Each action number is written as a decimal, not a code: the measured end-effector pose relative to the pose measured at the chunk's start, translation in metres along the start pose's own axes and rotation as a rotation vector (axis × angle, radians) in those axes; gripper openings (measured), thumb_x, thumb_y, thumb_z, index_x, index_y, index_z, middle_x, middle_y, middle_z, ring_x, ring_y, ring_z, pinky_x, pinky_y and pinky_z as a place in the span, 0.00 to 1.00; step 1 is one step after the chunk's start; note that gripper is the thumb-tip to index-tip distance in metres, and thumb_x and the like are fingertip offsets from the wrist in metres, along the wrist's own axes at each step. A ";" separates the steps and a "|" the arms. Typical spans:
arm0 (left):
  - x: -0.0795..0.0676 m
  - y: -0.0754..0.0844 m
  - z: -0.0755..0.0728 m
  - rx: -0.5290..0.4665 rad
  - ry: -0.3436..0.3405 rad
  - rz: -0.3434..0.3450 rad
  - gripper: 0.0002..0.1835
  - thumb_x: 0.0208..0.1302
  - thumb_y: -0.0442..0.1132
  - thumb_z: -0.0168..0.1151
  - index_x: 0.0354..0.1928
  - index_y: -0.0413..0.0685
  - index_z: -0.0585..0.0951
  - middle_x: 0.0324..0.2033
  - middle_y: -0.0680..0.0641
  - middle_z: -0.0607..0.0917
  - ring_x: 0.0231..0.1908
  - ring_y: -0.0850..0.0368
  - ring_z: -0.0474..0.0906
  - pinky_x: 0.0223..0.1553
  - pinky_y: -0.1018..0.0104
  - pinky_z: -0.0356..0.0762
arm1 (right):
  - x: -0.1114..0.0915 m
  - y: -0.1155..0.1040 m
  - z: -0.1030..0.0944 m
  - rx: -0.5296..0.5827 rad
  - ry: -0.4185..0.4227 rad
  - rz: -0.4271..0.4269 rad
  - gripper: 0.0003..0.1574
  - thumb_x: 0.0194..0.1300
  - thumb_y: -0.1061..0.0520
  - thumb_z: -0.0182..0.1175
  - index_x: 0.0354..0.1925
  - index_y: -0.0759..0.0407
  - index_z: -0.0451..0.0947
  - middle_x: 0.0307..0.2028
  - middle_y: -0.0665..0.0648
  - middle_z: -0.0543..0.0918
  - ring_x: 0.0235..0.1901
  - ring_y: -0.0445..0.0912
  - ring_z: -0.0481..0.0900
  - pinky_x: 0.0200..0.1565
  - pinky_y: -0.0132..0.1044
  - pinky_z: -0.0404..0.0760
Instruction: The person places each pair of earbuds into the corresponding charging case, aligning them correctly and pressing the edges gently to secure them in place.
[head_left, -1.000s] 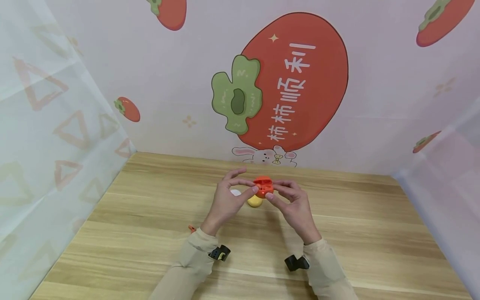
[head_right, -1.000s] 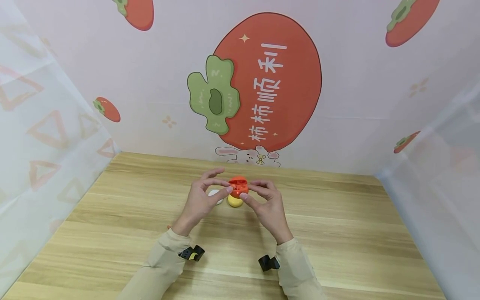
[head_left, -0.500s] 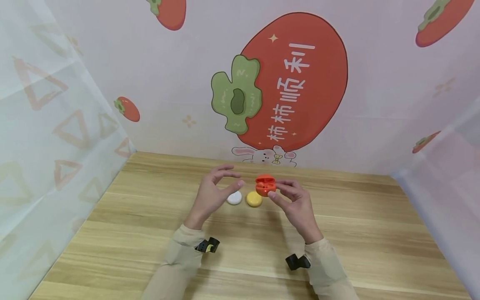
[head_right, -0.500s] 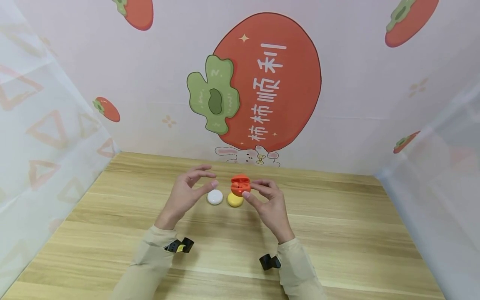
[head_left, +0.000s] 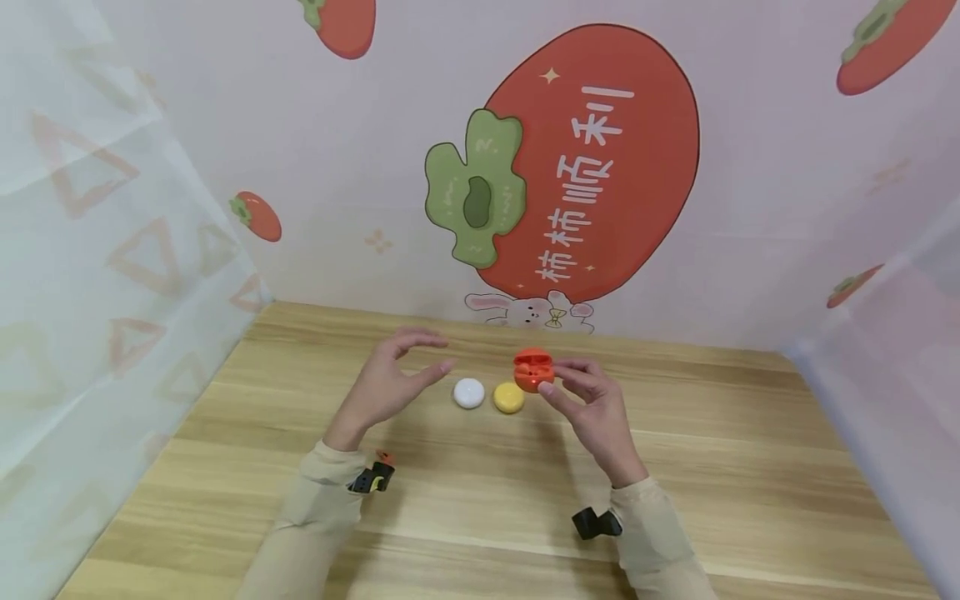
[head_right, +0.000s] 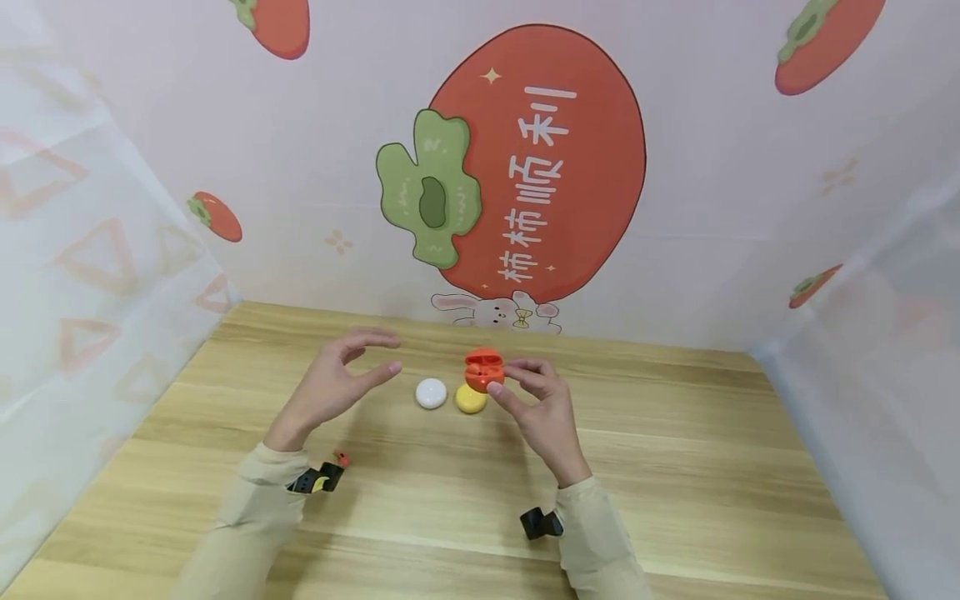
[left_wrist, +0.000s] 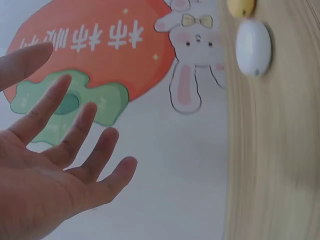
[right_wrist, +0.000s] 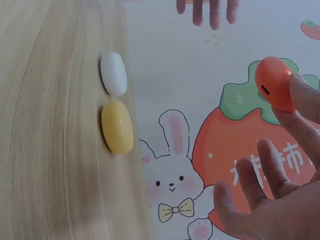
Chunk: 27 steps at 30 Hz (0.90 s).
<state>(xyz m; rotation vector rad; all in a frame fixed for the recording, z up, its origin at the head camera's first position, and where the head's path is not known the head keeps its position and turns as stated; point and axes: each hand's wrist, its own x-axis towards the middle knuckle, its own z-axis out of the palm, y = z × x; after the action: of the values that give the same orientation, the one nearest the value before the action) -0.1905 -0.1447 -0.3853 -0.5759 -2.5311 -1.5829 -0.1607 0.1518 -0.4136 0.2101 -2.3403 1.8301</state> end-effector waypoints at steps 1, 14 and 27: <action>-0.001 -0.002 -0.003 0.027 -0.013 0.004 0.17 0.64 0.41 0.72 0.52 0.44 0.85 0.59 0.43 0.81 0.64 0.45 0.71 0.67 0.41 0.63 | 0.000 -0.001 -0.001 0.000 -0.001 0.005 0.20 0.64 0.54 0.72 0.51 0.64 0.86 0.53 0.59 0.78 0.58 0.52 0.74 0.65 0.59 0.69; -0.022 -0.042 -0.033 0.281 -0.133 0.026 0.15 0.59 0.36 0.74 0.47 0.38 0.86 0.50 0.38 0.83 0.56 0.35 0.76 0.59 0.36 0.70 | -0.003 -0.009 -0.007 -0.011 -0.008 0.015 0.21 0.64 0.55 0.72 0.52 0.66 0.85 0.54 0.60 0.78 0.58 0.51 0.74 0.65 0.57 0.70; -0.045 -0.056 -0.046 0.335 -0.445 0.000 0.13 0.51 0.34 0.80 0.40 0.45 0.89 0.45 0.47 0.84 0.50 0.43 0.77 0.57 0.38 0.71 | -0.009 -0.006 -0.009 -0.021 -0.010 0.036 0.21 0.64 0.55 0.72 0.51 0.67 0.85 0.53 0.61 0.77 0.57 0.51 0.73 0.65 0.56 0.71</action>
<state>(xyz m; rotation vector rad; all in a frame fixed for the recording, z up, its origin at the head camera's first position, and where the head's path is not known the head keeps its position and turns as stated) -0.1750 -0.2185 -0.4247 -0.9679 -3.0169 -1.0804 -0.1504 0.1594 -0.4079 0.1763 -2.3837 1.8236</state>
